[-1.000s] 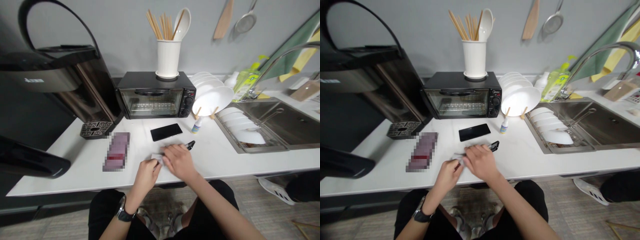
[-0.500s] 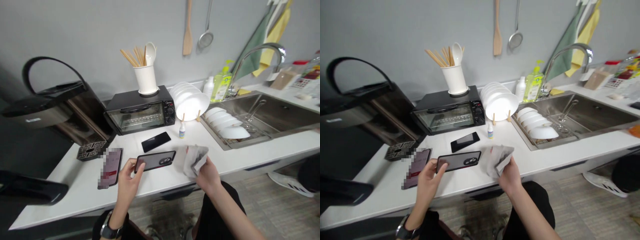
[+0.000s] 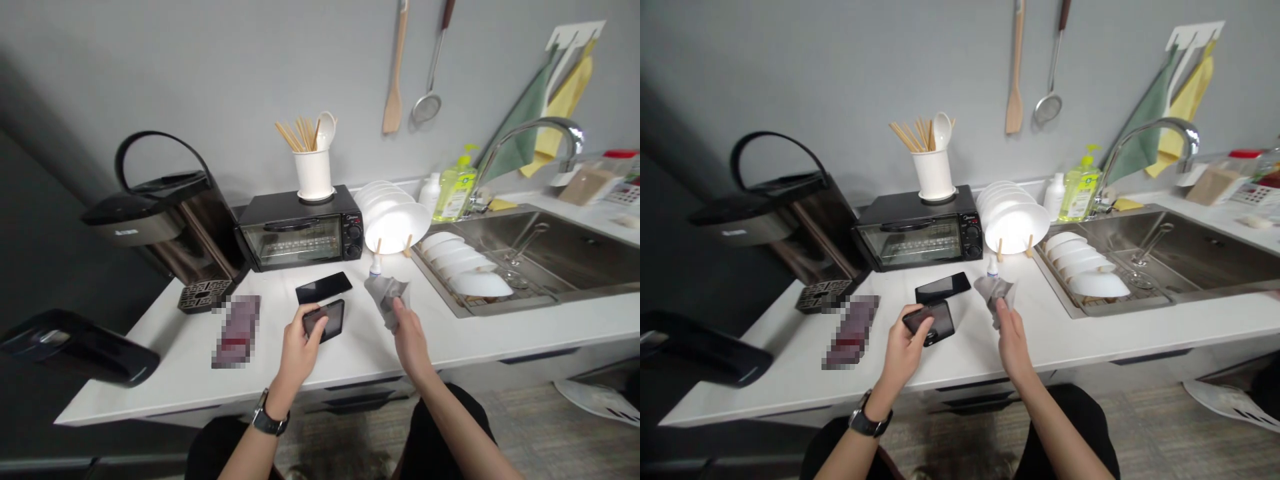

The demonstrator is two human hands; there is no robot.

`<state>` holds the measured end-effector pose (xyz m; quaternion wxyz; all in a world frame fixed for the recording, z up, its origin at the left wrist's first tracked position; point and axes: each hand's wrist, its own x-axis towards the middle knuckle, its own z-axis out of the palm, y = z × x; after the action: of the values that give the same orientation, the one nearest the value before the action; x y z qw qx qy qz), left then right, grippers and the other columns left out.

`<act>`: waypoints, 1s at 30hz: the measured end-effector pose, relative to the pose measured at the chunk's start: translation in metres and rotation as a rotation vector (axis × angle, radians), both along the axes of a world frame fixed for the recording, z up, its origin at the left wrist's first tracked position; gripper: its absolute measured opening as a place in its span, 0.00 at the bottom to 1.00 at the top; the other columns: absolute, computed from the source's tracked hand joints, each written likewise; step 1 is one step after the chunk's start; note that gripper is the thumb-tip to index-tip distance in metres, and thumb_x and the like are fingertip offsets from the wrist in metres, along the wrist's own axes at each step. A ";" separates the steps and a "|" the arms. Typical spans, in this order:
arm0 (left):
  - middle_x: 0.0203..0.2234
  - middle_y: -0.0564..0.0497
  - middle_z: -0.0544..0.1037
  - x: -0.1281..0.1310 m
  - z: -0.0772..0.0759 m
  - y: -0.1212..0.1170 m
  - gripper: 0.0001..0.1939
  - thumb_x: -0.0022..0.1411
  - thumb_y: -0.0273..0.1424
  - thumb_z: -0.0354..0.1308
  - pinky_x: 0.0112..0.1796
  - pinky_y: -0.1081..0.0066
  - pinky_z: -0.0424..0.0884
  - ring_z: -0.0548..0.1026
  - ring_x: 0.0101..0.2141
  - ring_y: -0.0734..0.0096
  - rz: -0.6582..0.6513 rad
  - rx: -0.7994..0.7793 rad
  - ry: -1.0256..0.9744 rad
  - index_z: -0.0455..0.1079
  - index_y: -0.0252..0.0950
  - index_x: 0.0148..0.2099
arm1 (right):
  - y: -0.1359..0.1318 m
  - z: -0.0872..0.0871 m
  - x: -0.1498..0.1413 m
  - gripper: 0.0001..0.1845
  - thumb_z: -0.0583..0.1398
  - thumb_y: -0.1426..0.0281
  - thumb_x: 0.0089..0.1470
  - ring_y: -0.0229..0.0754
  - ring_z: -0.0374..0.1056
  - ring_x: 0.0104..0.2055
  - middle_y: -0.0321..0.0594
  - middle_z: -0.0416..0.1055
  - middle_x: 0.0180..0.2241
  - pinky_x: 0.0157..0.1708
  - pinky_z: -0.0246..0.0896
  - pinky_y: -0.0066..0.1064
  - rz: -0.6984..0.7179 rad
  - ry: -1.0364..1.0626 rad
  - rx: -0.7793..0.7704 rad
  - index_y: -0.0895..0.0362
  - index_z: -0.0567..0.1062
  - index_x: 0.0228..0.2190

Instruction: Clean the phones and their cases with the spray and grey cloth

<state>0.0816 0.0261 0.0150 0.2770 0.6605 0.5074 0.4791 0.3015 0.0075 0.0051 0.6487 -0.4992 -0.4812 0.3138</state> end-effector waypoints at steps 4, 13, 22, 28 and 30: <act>0.31 0.47 0.84 0.000 -0.014 0.003 0.15 0.71 0.40 0.56 0.36 0.70 0.75 0.81 0.32 0.62 -0.071 -0.026 0.095 0.77 0.35 0.40 | 0.006 0.041 -0.016 0.23 0.50 0.52 0.70 0.47 0.72 0.35 0.39 0.74 0.28 0.38 0.71 0.38 0.034 -0.352 0.083 0.52 0.74 0.32; 0.26 0.46 0.80 0.001 -0.023 0.015 0.13 0.64 0.19 0.50 0.32 0.71 0.70 0.77 0.28 0.66 -0.206 0.063 0.270 0.71 0.35 0.30 | 0.025 0.068 -0.068 0.21 0.62 0.56 0.64 0.58 0.69 0.56 0.51 0.78 0.48 0.57 0.63 0.51 0.080 -1.011 0.467 0.59 0.76 0.50; 0.35 0.42 0.83 -0.003 -0.032 0.016 0.15 0.57 0.17 0.51 0.44 0.62 0.76 0.80 0.42 0.56 -0.163 0.140 0.344 0.77 0.33 0.40 | 0.037 0.070 -0.064 0.17 0.53 0.74 0.70 0.45 0.73 0.46 0.43 0.80 0.46 0.46 0.65 0.39 0.309 -1.251 0.776 0.56 0.74 0.55; 0.25 0.46 0.79 -0.003 -0.027 0.022 0.14 0.67 0.22 0.50 0.32 0.70 0.69 0.77 0.28 0.65 -0.193 0.088 0.334 0.71 0.35 0.29 | 0.039 0.069 -0.061 0.30 0.62 0.42 0.59 0.49 0.74 0.38 0.46 0.78 0.37 0.38 0.64 0.38 0.030 -1.080 0.356 0.57 0.75 0.42; 0.21 0.49 0.75 -0.003 -0.026 0.024 0.15 0.67 0.24 0.50 0.28 0.71 0.65 0.73 0.24 0.68 -0.166 0.097 0.324 0.67 0.37 0.26 | 0.038 0.071 -0.062 0.33 0.59 0.38 0.58 0.50 0.73 0.36 0.45 0.76 0.33 0.37 0.63 0.38 -0.066 -1.091 0.247 0.56 0.73 0.39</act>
<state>0.0787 0.0498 -0.0109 0.1980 0.7812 0.4653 0.3660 0.2393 0.0451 0.0761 0.3687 -0.5242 -0.7646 -0.0692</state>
